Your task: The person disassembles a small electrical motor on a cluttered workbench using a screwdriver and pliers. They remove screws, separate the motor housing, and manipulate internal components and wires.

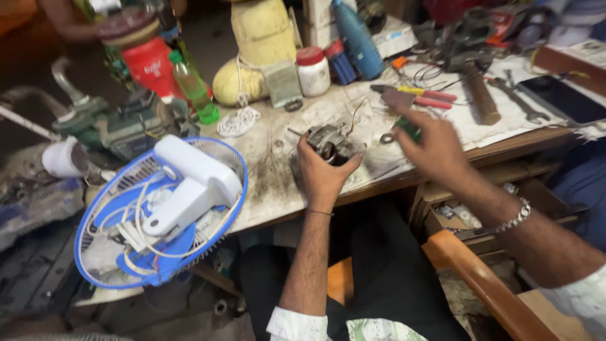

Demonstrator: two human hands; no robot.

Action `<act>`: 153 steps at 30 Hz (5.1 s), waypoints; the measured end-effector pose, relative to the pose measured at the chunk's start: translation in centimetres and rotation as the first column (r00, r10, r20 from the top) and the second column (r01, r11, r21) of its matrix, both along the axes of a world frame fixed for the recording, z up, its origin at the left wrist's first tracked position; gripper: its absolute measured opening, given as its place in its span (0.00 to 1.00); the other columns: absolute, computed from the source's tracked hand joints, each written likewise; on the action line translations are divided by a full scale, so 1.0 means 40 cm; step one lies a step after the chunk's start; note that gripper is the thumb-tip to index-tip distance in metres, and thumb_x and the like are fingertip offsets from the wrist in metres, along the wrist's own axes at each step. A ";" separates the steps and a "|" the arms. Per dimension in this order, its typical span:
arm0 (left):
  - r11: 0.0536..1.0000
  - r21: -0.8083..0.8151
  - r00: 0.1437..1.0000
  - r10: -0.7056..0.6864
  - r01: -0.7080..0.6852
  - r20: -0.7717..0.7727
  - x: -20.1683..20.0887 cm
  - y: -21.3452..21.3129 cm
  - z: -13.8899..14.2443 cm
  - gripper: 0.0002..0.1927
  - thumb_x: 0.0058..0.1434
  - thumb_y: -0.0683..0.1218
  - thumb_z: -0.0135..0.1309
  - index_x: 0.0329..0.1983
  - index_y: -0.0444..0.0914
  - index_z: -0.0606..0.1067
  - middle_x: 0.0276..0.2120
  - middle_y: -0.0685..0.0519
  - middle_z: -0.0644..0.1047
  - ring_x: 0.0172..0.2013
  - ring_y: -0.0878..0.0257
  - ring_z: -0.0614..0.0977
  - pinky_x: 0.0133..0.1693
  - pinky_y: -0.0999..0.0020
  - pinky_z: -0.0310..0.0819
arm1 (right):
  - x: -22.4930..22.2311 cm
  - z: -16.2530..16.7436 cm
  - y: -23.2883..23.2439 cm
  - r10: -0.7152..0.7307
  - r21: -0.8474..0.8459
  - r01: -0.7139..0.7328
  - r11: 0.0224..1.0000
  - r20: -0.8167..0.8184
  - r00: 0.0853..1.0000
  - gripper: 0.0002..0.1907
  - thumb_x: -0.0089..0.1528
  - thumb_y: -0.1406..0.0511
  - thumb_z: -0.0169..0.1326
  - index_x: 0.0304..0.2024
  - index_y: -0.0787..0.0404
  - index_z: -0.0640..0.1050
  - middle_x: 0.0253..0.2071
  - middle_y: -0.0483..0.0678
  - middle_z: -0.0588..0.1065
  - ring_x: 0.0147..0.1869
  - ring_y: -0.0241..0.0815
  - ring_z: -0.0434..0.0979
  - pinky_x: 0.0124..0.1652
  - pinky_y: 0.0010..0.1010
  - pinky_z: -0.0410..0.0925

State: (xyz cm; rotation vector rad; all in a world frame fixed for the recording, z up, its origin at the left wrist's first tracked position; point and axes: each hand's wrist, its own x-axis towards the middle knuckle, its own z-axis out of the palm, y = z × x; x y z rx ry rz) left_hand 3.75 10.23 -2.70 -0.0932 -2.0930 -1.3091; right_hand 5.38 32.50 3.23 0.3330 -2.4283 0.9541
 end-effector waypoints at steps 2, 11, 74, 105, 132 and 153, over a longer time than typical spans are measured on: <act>1.000 -0.019 1.000 -0.006 0.006 -0.028 0.002 0.000 -0.004 0.60 0.40 0.58 0.76 0.68 0.27 0.57 0.60 0.35 0.69 0.60 0.43 0.72 0.61 0.54 0.68 | -0.055 -0.017 0.019 -0.049 0.132 0.056 0.990 -0.052 0.997 0.25 0.62 0.64 0.57 0.64 0.57 0.77 0.46 0.59 0.80 0.45 0.57 0.81 0.44 0.47 0.72; 0.990 -0.137 0.991 0.000 -0.019 -0.135 -0.009 -0.040 -0.022 0.64 0.38 0.52 0.78 0.73 0.29 0.53 0.67 0.32 0.61 0.66 0.39 0.62 0.64 0.42 0.58 | -0.232 -0.082 0.007 -0.039 0.305 0.079 0.949 -0.136 0.990 0.14 0.64 0.64 0.60 0.52 0.60 0.82 0.52 0.61 0.78 0.56 0.62 0.76 0.55 0.49 0.69; 0.943 0.277 0.973 -0.134 0.183 -0.187 -0.029 -0.142 -0.027 0.07 0.70 0.38 0.54 0.49 0.33 0.76 0.34 0.51 0.82 0.37 0.68 0.84 0.41 0.73 0.78 | -0.183 -0.162 0.011 0.332 -0.228 -0.264 0.937 0.347 0.877 0.14 0.65 0.59 0.58 0.42 0.65 0.82 0.34 0.47 0.79 0.37 0.36 0.74 0.40 0.31 0.69; 0.970 0.182 0.970 -0.120 0.159 -0.210 -0.018 -0.149 -0.021 0.06 0.69 0.39 0.56 0.47 0.31 0.76 0.36 0.49 0.84 0.39 0.66 0.85 0.43 0.72 0.79 | -0.146 -0.165 -0.002 0.119 0.001 -0.123 0.992 0.256 0.959 0.11 0.72 0.61 0.59 0.44 0.64 0.84 0.32 0.52 0.79 0.33 0.44 0.79 0.38 0.36 0.70; 0.970 -0.169 0.983 -0.180 0.173 -0.028 0.014 -0.179 0.049 0.38 0.38 0.53 0.79 0.52 0.36 0.79 0.43 0.49 0.75 0.45 0.59 0.80 0.50 0.63 0.77 | -0.402 0.014 0.227 -0.067 0.142 0.022 0.990 0.316 0.946 0.22 0.76 0.55 0.44 0.63 0.64 0.68 0.46 0.57 0.73 0.44 0.48 0.72 0.41 0.47 0.68; 0.976 -0.100 0.978 -0.198 0.191 -0.060 0.013 -0.174 0.025 0.36 0.42 0.50 0.79 0.54 0.32 0.80 0.42 0.51 0.75 0.46 0.60 0.80 0.50 0.66 0.78 | 0.086 -0.176 -0.138 0.414 -0.828 -0.117 0.549 0.148 0.898 0.16 0.70 0.57 0.48 0.54 0.54 0.59 0.29 0.42 0.67 0.21 0.31 0.63 0.18 0.25 0.60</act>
